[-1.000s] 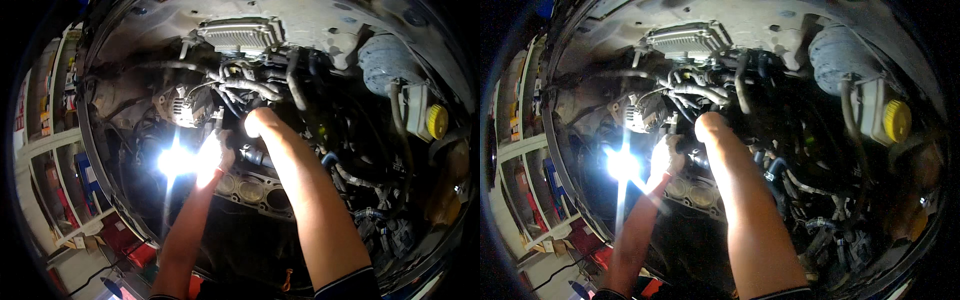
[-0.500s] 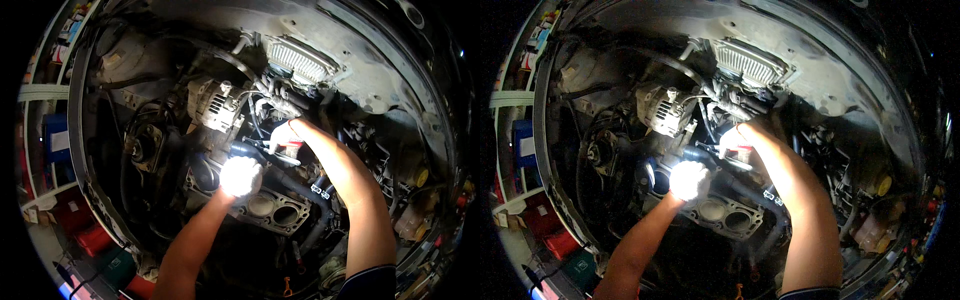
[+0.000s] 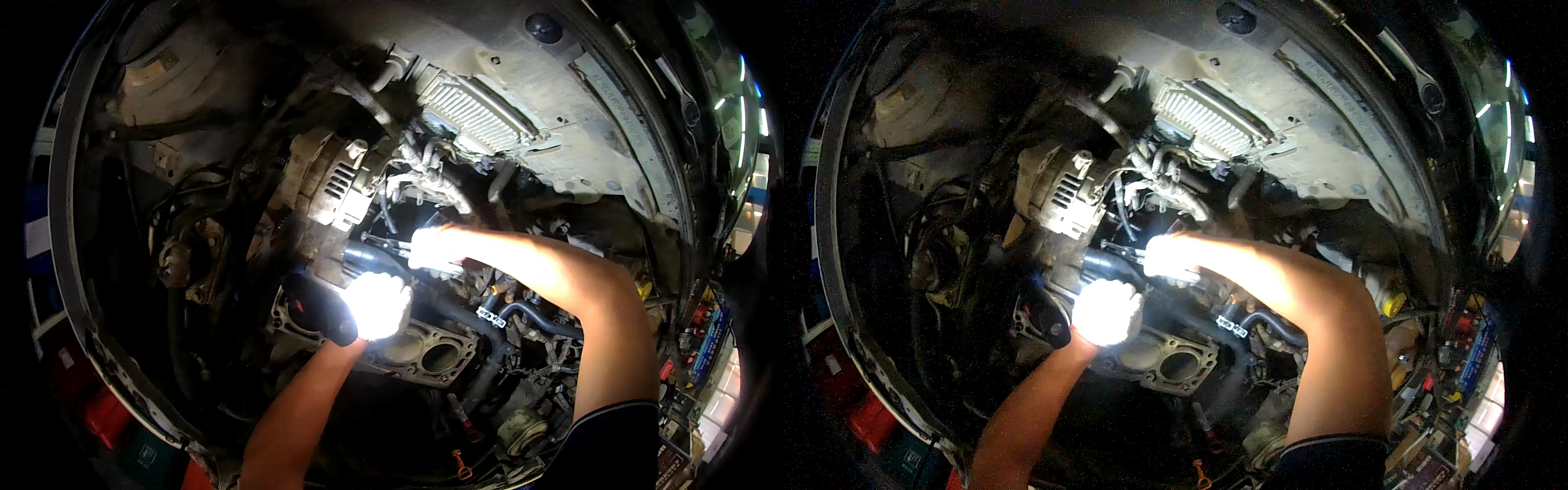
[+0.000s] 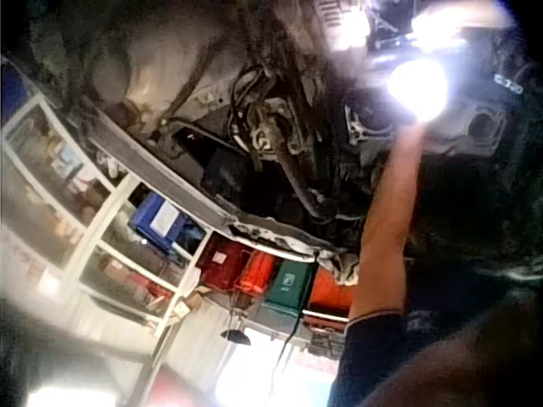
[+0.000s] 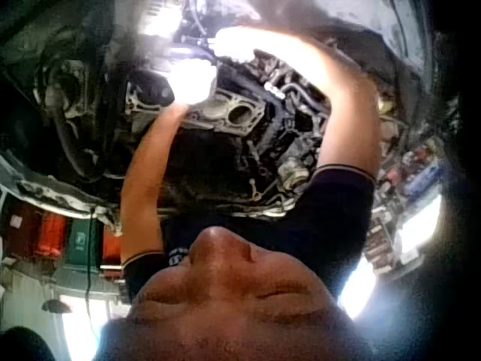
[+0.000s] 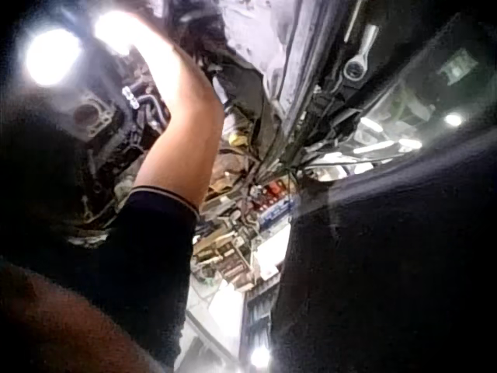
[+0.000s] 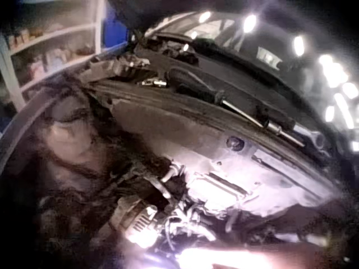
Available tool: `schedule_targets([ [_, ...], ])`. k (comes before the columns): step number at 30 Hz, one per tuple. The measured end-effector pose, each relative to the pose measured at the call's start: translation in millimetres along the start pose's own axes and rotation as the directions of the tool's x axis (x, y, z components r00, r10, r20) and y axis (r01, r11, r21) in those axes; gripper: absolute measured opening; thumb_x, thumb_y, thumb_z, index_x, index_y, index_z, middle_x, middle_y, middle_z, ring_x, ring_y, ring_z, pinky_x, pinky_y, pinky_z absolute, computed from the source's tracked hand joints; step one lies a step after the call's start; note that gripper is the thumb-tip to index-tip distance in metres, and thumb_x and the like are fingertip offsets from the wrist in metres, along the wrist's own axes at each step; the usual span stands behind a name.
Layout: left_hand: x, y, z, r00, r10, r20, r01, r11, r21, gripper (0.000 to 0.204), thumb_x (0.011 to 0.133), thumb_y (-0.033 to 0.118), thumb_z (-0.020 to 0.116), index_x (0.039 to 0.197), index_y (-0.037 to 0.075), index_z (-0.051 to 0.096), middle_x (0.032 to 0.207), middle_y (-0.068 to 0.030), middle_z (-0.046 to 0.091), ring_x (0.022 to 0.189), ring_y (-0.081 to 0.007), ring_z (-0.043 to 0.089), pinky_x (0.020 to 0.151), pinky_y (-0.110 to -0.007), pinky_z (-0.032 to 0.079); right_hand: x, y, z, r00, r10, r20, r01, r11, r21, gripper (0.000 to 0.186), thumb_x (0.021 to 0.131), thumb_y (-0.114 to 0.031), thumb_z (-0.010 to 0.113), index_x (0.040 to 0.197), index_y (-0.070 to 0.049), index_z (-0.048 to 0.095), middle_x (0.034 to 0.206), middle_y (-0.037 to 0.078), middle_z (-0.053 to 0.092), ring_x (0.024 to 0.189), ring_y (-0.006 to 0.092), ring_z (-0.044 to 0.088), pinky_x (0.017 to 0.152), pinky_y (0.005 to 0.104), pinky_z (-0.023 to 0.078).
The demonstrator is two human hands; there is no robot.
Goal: The person works on a car engine with the hood open, using a flashlight to inspect the engine block and hoses. They use a screwdriver to manipulate components within the engine bay and later retrieve a socket wrench from a tool chest.
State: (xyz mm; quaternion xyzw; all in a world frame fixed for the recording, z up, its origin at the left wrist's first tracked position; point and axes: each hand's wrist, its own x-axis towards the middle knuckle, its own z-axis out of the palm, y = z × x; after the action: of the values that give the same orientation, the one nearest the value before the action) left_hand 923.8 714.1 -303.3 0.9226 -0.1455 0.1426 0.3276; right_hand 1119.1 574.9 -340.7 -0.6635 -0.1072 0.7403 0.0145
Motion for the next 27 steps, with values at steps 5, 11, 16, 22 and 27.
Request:
schedule_targets([
  [5,-13,-8,5,0.999,-0.032,0.036,0.032,0.999,0.009,0.002,0.081,0.012,0.065,0.080,0.013,0.064,0.072,-0.0066,0.056,0.063,-0.0264,0.057,0.054,-0.041,0.044,-5,-10,6,0.989,-0.144,0.039,0.148,0.919,-0.365,0.024,0.097,-0.016,0.060,0.081,-0.001,0.068,0.064,0.014,0.069,0.049,0.0261,0.068,0.043,0.0382,0.057],
  [11,-5,0,5,0.982,-0.128,0.139,0.121,0.991,0.059,0.002,0.078,0.012,0.066,0.078,0.013,0.064,0.071,-0.0062,0.055,0.063,-0.0256,0.057,0.054,-0.041,0.044,45,31,13,0.921,-0.365,0.135,0.353,0.638,-0.684,0.024,0.096,-0.019,0.060,0.077,-0.004,0.065,0.063,0.013,0.070,0.050,0.0264,0.069,0.043,0.0400,0.055],
  [16,-11,-6,10,0.995,-0.092,0.047,0.090,0.995,0.040,0.004,0.076,0.010,0.067,0.078,0.013,0.064,0.071,-0.0063,0.054,0.062,-0.0254,0.057,0.054,-0.041,0.044,28,11,10,0.955,-0.257,0.150,0.288,0.676,-0.678,0.018,0.097,-0.014,0.060,0.084,-0.002,0.064,0.062,0.016,0.069,0.045,0.0280,0.067,0.040,0.0400,0.055],
  [22,-12,-6,7,0.995,-0.074,-0.062,0.078,0.995,0.061,0.005,0.074,0.010,0.067,0.077,0.012,0.063,0.071,-0.0063,0.055,0.063,-0.0254,0.057,0.054,-0.040,0.045,-12,-16,-6,0.984,-0.016,0.177,-0.044,0.944,0.328,0.016,0.098,-0.008,0.063,0.110,0.000,0.068,0.072,0.018,0.073,0.053,0.0308,0.071,0.043,0.0405,0.059],
  [27,-12,-2,12,0.994,-0.109,-0.001,0.108,0.991,0.084,0.005,0.074,0.010,0.067,0.078,0.012,0.065,0.072,-0.0064,0.056,0.062,-0.0252,0.057,0.054,-0.040,0.045,24,-7,-7,0.930,-0.190,0.314,0.365,0.387,-0.847,0.020,0.097,-0.018,0.062,0.088,-0.002,0.073,0.068,0.019,0.073,0.047,0.0294,0.068,0.042,0.0361,0.052],
])
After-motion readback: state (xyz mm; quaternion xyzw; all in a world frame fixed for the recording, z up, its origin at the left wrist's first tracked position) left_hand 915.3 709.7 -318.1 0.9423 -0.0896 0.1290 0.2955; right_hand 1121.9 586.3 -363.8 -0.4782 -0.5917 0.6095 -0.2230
